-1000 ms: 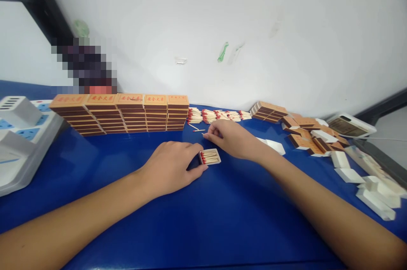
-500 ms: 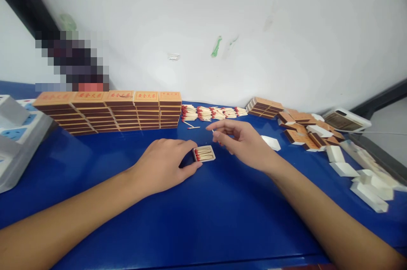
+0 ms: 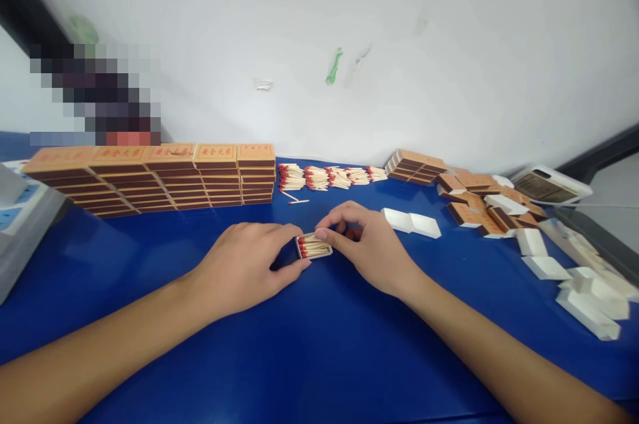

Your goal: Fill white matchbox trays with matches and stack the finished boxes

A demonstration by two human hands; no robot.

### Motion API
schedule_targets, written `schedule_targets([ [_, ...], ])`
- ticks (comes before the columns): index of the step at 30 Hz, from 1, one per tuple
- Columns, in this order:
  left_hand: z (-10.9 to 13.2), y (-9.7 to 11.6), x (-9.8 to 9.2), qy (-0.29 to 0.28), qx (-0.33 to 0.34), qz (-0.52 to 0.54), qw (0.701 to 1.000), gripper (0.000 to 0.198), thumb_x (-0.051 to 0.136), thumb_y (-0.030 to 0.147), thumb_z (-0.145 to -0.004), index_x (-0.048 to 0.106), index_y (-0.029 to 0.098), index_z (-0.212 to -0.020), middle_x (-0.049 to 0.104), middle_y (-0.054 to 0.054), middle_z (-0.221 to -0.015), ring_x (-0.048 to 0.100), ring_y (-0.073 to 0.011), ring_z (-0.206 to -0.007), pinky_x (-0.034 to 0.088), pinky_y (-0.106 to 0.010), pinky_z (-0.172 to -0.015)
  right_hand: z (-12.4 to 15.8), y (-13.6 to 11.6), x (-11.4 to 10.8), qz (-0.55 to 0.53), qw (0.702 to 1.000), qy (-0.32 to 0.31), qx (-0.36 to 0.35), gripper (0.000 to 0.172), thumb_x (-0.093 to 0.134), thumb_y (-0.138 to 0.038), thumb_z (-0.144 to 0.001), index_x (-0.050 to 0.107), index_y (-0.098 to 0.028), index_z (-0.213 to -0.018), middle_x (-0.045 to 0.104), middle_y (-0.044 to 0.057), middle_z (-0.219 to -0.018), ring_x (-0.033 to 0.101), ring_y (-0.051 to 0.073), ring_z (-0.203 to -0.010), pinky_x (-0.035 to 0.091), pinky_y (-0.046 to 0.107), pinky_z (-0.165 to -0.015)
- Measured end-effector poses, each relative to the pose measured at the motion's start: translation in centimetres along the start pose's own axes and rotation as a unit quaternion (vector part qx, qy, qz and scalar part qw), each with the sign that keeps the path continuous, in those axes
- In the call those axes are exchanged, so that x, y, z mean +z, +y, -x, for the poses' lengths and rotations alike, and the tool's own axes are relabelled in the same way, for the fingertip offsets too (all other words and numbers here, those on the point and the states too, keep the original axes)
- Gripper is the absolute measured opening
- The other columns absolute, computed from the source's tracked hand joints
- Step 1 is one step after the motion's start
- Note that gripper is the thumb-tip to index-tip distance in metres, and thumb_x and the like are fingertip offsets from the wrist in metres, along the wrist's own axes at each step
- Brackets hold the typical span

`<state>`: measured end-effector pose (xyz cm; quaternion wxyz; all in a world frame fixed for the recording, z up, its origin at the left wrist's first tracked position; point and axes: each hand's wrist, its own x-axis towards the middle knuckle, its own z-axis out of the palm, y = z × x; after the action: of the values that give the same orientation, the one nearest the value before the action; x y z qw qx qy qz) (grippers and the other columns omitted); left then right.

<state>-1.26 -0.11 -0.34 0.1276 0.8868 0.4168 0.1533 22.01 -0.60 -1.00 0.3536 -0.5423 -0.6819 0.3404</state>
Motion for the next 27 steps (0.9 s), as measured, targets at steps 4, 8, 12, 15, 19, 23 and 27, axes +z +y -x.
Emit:
schedule_targets([
  [4,-0.1,0.0,0.0,-0.010,-0.001,0.001,1.000,0.020,0.063,0.041,-0.099,0.072,0.026,-0.109,0.059,0.004,-0.069,0.056,-0.0147,-0.059,0.031,-0.028,-0.058,0.1,0.0,0.2,0.042,0.999,-0.012,-0.016,0.008,0.075,-0.030,-0.095,0.080,-0.025,-0.092,0.065,0.002,-0.098,0.056,0.015,-0.077,0.047,0.033,-0.070],
  [8,0.0,0.0,0.2,-0.001,-0.002,-0.003,1.000,0.021,0.063,0.043,-0.100,0.072,0.027,-0.109,0.060,0.004,-0.071,0.056,-0.0147,-0.060,0.031,-0.028,-0.058,0.2,-0.1,0.1,0.078,0.995,-0.027,-0.055,0.007,0.071,-0.027,-0.096,0.077,-0.025,-0.092,0.065,0.002,-0.100,0.058,0.015,-0.082,0.048,0.032,-0.071],
  [12,0.0,-0.1,0.2,-0.002,0.005,-0.001,1.000,0.022,0.063,0.045,-0.100,0.072,0.027,-0.109,0.060,0.005,-0.070,0.055,-0.0149,-0.059,0.030,-0.029,-0.058,0.4,-0.1,0.0,0.101,0.991,-0.045,-0.081,0.009,0.069,-0.025,-0.097,0.071,-0.023,-0.106,0.064,0.003,-0.104,0.059,0.016,-0.086,0.049,0.031,-0.071],
  [15,0.0,-0.1,0.2,-0.001,0.007,0.003,1.000,0.023,0.064,0.044,-0.100,0.072,0.026,-0.111,0.058,0.005,-0.068,0.054,-0.0149,-0.058,0.030,-0.029,-0.057,0.2,-0.1,-0.3,0.113,0.986,-0.072,-0.098,0.015,0.068,-0.028,-0.100,0.065,-0.023,-0.114,0.065,0.004,-0.108,0.060,0.016,-0.088,0.050,0.032,-0.073],
  [19,0.0,0.0,0.0,-0.011,0.003,-0.002,1.000,0.024,0.066,0.042,-0.098,0.072,0.024,-0.113,0.058,0.005,-0.067,0.056,-0.0155,-0.059,0.030,-0.029,-0.058,-1.9,0.0,-0.7,0.124,0.981,-0.088,-0.117,0.010,0.064,-0.032,-0.102,0.068,-0.023,-0.104,0.067,0.003,-0.100,0.060,0.016,-0.082,0.048,0.031,-0.071],
  [23,0.0,0.1,-0.1,-0.020,-0.005,-0.001,1.000,0.028,0.066,0.043,-0.099,0.072,0.026,-0.119,0.060,0.005,-0.069,0.059,-0.0162,-0.062,0.033,-0.029,-0.059,-5.5,0.1,-0.4,0.182,0.972,-0.040,-0.145,0.005,0.069,-0.024,-0.096,0.068,-0.020,-0.096,0.067,0.004,-0.095,0.059,0.018,-0.081,0.047,0.033,-0.075],
  [27,0.0,0.2,-0.2,-0.027,-0.016,0.000,0.999,0.028,0.065,0.045,-0.098,0.073,0.025,-0.117,0.062,0.004,-0.070,0.060,-0.0172,-0.064,0.034,-0.030,-0.059,-7.9,-0.6,0.0,0.235,0.961,-0.113,-0.097,0.013,0.068,-0.022,-0.095,0.064,-0.019,-0.084,0.068,0.004,-0.085,0.059,0.018,-0.077,0.044,0.032,-0.070],
])
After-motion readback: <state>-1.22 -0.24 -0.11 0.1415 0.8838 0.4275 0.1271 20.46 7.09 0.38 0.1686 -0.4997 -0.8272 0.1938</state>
